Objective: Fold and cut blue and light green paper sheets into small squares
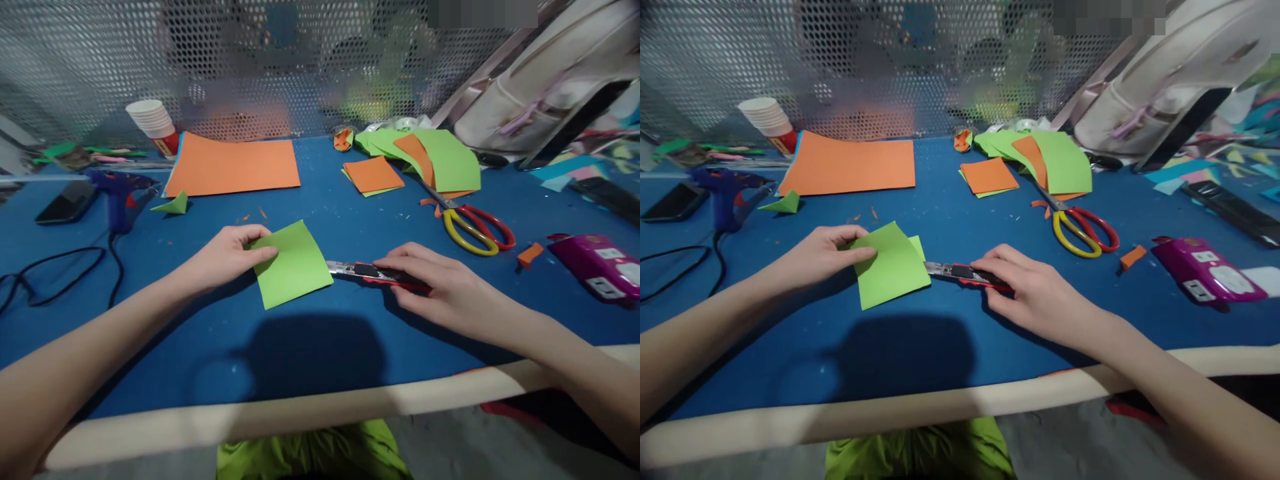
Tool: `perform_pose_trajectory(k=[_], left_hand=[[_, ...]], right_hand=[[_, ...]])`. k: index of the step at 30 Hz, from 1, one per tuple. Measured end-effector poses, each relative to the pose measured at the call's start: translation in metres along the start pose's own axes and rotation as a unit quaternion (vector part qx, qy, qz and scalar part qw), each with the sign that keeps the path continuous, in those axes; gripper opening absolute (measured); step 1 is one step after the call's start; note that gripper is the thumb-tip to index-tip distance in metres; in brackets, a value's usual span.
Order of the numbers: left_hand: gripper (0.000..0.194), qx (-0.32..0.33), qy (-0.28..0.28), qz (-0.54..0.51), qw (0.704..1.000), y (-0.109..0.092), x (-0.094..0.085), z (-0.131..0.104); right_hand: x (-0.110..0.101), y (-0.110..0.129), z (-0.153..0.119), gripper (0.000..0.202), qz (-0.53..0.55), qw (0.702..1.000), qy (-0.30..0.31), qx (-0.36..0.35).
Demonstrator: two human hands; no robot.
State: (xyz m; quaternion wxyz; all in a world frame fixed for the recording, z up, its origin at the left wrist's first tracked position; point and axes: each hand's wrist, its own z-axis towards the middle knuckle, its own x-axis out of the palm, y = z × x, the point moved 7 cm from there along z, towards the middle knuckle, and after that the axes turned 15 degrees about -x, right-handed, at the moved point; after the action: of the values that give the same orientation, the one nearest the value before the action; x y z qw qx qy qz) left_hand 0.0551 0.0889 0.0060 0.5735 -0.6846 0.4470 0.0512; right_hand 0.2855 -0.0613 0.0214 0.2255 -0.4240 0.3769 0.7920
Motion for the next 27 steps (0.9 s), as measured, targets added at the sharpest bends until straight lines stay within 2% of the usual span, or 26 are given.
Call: perform_pose_trajectory(k=[6, 18, 27], left_hand=[[0.025, 0.001, -0.015, 0.013, 1.0, -0.002, 0.001, -0.001], [0.027, 0.005, -0.017, 0.027, 0.999, -0.001, 0.005, 0.001], [0.027, 0.044, -0.058, 0.084, 0.994, -0.006, 0.011, -0.004]], right_hand=[[0.001, 0.008, -0.001, 0.035, 0.028, 0.999, 0.026, -0.017], [0.012, 0.02, -0.001, 0.034, 0.02, 0.999, 0.025, -0.011], [0.016, 0.025, -0.006, 0.028, -0.045, 0.997, 0.003, -0.066]])
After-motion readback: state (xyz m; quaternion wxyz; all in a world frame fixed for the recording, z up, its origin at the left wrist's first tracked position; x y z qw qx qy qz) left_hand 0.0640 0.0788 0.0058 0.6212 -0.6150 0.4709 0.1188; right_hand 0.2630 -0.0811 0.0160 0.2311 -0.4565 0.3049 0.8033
